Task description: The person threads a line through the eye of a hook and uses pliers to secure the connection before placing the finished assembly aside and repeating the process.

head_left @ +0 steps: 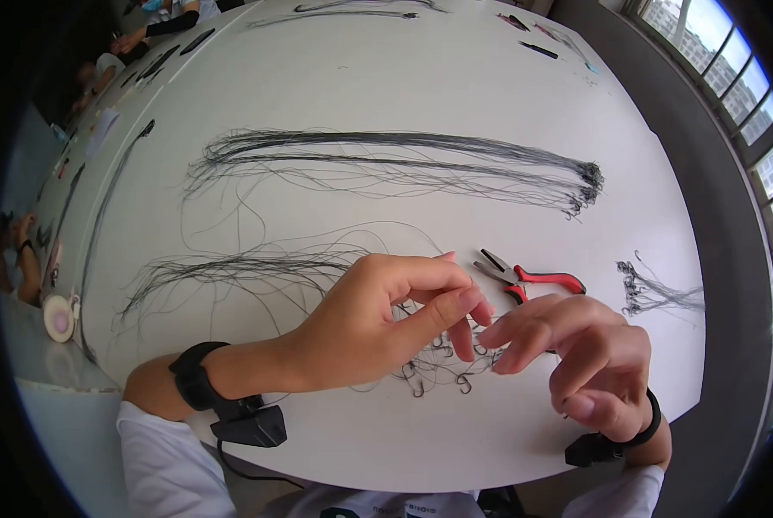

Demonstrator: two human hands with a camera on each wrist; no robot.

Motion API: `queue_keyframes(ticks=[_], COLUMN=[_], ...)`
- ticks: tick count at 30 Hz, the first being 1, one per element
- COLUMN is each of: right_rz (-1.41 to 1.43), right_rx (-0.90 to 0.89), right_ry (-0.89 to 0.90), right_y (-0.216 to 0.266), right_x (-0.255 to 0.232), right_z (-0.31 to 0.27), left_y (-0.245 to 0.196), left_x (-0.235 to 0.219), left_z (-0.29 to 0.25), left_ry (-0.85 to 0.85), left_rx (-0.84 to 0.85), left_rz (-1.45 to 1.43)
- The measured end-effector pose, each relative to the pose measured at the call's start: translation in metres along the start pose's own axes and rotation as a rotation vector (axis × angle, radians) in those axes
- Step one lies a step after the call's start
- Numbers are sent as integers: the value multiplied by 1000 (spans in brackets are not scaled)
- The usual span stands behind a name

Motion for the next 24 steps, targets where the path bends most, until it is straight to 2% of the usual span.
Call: queue_keyframes(ticks=[1, 3, 5, 7, 8, 9, 10, 11, 13, 14, 15, 17, 24], right_rz=[42, 88, 11, -79, -101, -122, -155, -158, -221, -176, -169, -381, -495], right_rx=[79, -44, -14, -6, 113, 232, 280, 336, 483, 475, 519, 500, 269], right_ry=[-113, -306, -452, -504, -558, -610, -577, -521, -441, -430, -404, -200, -35], right_y=[0, 2, 1, -3, -11, -19, -21, -26, -34, -36, -36, -33, -26], right_x=[-12, -37, -54, -59, -61, -62, -57, -54, -45, -36, -28, -16, 13], right_z=[-3, -4, -4, -5, -5, -7, -5, -5, -6, -6, -6, -5, -2], left_y=[-1, 4, -4, 1, 3, 2, 1, 2, 0, 0, 4, 9, 13], left_x=[0, 2, -3, 2, 0, -2, -4, -3, -16, -17, -16, -19, -6], left_z=[0, -3, -1, -4, -4, -2, 0, 0, 6, 7, 7, 5, -1], left_ry=[-1, -18, -15, 36, 36, -14, -66, -69, -286, -195, -197, -249, -165], left_rx=[2, -175, -153, -289, -288, -244, -198, -198, -73, -44, -43, -1, -37], left_rz=[-1, -237, -171, -489, -488, -632, -776, -776, -765, -784, -784, -732, -476])
Point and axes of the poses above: each hand's wrist, its own z-axis towards the middle knuckle, its own x-axis out of the palm, y = z × x, the point moved 7 cm from there along z, towards the middle knuckle, and after that the axes turned 11 degrees about x, right-handed, at the moved point
